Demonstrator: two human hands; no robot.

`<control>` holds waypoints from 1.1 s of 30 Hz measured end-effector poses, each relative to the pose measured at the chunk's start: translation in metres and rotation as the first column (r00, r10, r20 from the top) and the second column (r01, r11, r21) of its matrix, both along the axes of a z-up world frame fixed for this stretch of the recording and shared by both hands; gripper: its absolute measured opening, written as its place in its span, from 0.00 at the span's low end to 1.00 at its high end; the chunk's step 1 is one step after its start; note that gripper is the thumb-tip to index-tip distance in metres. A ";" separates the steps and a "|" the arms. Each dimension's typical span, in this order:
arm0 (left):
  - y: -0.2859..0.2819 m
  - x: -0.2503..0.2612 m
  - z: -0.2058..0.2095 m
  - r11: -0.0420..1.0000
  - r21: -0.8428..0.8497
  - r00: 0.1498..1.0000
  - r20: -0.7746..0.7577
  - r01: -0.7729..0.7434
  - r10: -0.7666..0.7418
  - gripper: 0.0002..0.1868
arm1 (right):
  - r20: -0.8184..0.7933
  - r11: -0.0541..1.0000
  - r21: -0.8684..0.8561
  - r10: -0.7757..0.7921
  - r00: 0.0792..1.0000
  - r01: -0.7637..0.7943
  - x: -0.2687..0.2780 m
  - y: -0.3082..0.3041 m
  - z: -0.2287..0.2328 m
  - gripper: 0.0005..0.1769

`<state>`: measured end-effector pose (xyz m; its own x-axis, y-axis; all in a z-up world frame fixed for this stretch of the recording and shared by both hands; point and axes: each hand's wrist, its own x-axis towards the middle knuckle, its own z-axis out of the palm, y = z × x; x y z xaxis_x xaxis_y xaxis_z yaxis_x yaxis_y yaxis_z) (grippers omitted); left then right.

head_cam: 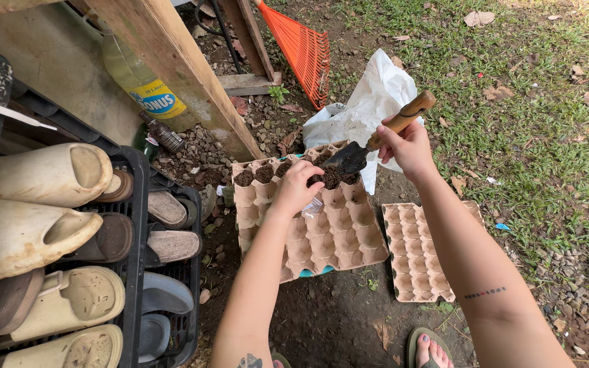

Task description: The person fills an egg carton with soil using a small trowel, places seeds into the soil by hand, and then marks the carton using a pen.

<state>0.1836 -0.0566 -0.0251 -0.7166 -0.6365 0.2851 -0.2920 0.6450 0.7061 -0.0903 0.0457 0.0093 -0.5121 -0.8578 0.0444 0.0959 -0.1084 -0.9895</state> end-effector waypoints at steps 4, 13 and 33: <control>-0.002 0.002 -0.008 0.999 -0.017 0.999 -0.024 -0.027 0.027 0.12 | -0.020 1.000 -0.003 -0.011 1.000 0.011 0.000 0.001 0.004 0.15; -0.007 0.001 -0.011 0.980 0.113 0.983 0.093 -0.165 0.155 0.14 | -0.054 1.000 -0.004 -0.011 0.998 0.011 -0.002 0.006 0.013 0.14; -0.019 0.021 0.011 0.988 0.156 0.991 -0.132 0.003 0.018 0.19 | 0.043 0.999 -0.040 -0.016 0.999 0.018 -0.002 0.007 0.016 0.15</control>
<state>0.2047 -0.0758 -0.0137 -0.6738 -0.6861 0.2744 -0.1933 0.5221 0.8307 -0.0925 0.0531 0.0256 -0.5289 -0.8468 0.0562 0.1359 -0.1499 -0.9793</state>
